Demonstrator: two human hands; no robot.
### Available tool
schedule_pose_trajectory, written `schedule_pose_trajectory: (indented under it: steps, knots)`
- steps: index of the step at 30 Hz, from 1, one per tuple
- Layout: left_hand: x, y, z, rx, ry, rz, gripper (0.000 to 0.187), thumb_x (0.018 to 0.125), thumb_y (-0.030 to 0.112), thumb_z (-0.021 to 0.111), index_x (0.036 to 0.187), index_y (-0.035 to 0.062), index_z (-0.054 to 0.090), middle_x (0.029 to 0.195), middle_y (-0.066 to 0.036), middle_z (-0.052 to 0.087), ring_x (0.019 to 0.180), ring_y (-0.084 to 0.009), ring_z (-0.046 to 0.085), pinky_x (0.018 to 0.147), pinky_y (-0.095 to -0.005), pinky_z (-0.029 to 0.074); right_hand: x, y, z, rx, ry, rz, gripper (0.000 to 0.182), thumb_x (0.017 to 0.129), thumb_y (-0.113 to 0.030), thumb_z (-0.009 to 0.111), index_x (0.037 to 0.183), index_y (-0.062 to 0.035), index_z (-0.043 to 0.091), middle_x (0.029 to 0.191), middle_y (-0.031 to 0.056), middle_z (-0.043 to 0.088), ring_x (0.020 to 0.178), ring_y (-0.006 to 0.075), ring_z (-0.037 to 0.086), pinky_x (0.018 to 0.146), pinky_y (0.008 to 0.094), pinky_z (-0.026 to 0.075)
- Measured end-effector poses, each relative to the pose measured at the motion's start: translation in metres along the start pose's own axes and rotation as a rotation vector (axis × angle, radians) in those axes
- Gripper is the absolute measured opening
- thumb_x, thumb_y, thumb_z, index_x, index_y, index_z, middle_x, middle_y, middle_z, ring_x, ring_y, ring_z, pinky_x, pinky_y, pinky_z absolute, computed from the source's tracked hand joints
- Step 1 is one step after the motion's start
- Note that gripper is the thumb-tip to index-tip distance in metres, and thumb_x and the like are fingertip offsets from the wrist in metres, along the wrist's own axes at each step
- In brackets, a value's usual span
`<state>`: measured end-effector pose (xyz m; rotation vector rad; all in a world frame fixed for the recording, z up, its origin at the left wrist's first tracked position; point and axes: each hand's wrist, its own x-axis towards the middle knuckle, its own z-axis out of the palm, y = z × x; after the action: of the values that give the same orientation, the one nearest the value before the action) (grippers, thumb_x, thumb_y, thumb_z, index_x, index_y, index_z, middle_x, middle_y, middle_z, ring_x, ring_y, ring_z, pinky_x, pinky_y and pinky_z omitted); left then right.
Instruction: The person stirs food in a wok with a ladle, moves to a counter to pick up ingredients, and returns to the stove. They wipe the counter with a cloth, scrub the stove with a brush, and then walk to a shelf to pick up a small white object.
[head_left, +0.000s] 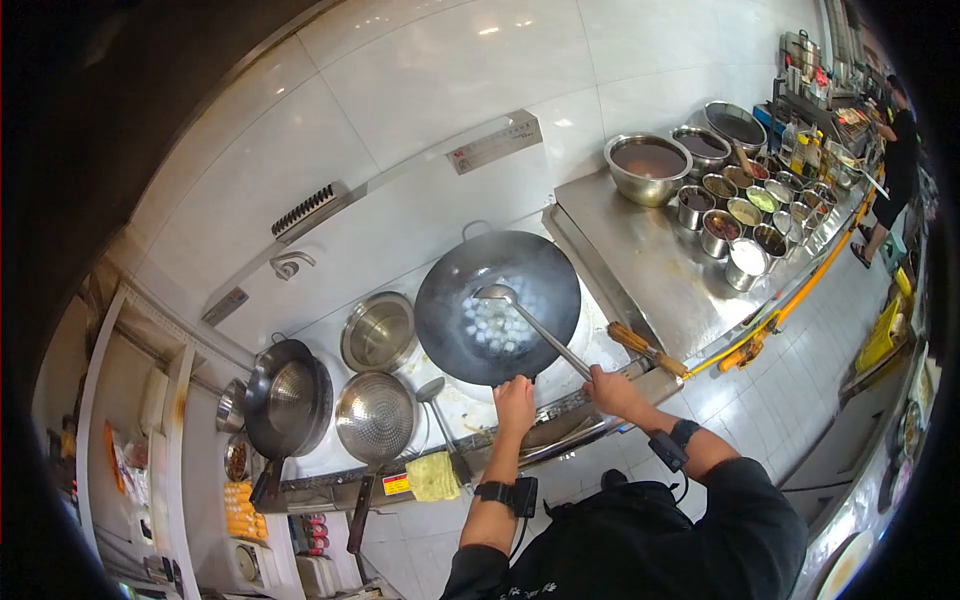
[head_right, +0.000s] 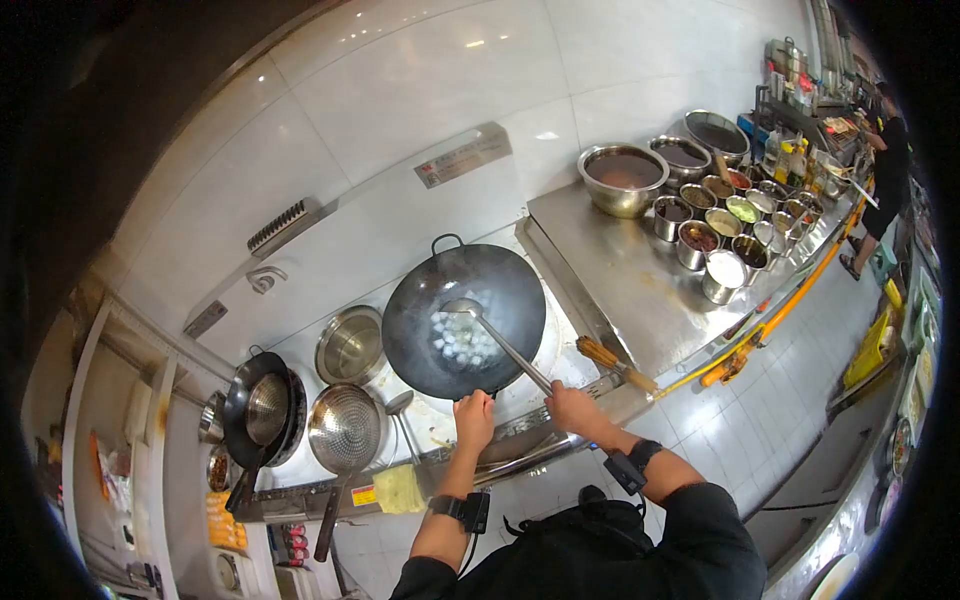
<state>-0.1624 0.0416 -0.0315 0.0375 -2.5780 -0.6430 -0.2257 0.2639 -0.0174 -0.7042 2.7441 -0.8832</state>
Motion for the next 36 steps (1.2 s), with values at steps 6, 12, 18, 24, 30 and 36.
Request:
schedule_pose_trajectory:
  steps: [6, 12, 18, 24, 30, 36]
  knots:
    - [-0.001, -0.001, 0.002, -0.032, 0.044, 0.017, 0.008, 0.083, 0.013, 0.059, 0.081, 0.0071, 0.053, 0.076, -0.009, 0.059, 0.076, -0.0307, 0.055, 0.071, -0.0424, 0.036, -0.026, 0.016, -0.001, 0.098, 0.002, 0.037, 0.032, 0.089, -0.029, 0.053, 0.102, 0.0004, 0.048, 0.075, 0.0277, 0.062, 0.073, 0.0469, 0.060, 0.067, 0.0547, 0.047]
    - [-0.001, -0.001, 0.003, -0.029, 0.035, 0.003, 0.008, 0.082, 0.011, 0.059, 0.083, 0.0079, 0.052, 0.078, -0.009, 0.060, 0.078, -0.0308, 0.055, 0.073, -0.0432, 0.036, -0.037, 0.028, -0.005, 0.090, -0.001, 0.010, 0.033, 0.089, -0.031, 0.055, 0.103, -0.0025, 0.047, 0.078, 0.0272, 0.062, 0.076, 0.0472, 0.059, 0.066, 0.0543, 0.046]
    - [-0.002, -0.002, 0.003, -0.036, 0.036, 0.012, 0.009, 0.082, 0.011, 0.060, 0.083, 0.0078, 0.052, 0.076, -0.010, 0.058, 0.078, -0.0309, 0.054, 0.072, -0.0440, 0.036, -0.040, 0.022, -0.006, 0.140, -0.001, 0.019, 0.031, 0.088, -0.028, 0.055, 0.104, -0.0020, 0.048, 0.085, 0.0274, 0.062, 0.081, 0.0473, 0.059, 0.071, 0.0546, 0.045]
    - [-0.002, 0.001, 0.002, -0.037, 0.051, 0.008, 0.010, 0.081, 0.011, 0.061, 0.082, 0.0079, 0.051, 0.074, -0.009, 0.058, 0.077, -0.0305, 0.055, 0.071, -0.0442, 0.036, -0.041, 0.024, 0.000, 0.162, -0.015, 0.049, 0.033, 0.089, -0.029, 0.055, 0.106, -0.0014, 0.049, 0.090, 0.0286, 0.061, 0.086, 0.0478, 0.058, 0.073, 0.0543, 0.045]
    - [-0.001, 0.000, 0.003, -0.030, 0.064, 0.011, 0.009, 0.081, 0.011, 0.060, 0.082, 0.0083, 0.052, 0.074, -0.009, 0.058, 0.077, -0.0300, 0.055, 0.071, -0.0438, 0.036, -0.043, 0.025, 0.000, 0.176, -0.032, 0.076, 0.033, 0.089, -0.029, 0.054, 0.107, -0.0023, 0.050, 0.092, 0.0296, 0.061, 0.088, 0.0486, 0.058, 0.075, 0.0544, 0.045]
    - [0.000, 0.004, -0.001, -0.037, 0.057, 0.007, 0.008, 0.081, 0.011, 0.060, 0.081, 0.0080, 0.052, 0.074, -0.009, 0.058, 0.077, -0.0297, 0.055, 0.071, -0.0434, 0.036, -0.043, 0.024, -0.002, 0.187, -0.023, 0.058, 0.032, 0.089, -0.029, 0.054, 0.109, -0.0036, 0.051, 0.092, 0.0304, 0.061, 0.088, 0.0488, 0.058, 0.076, 0.0540, 0.045]
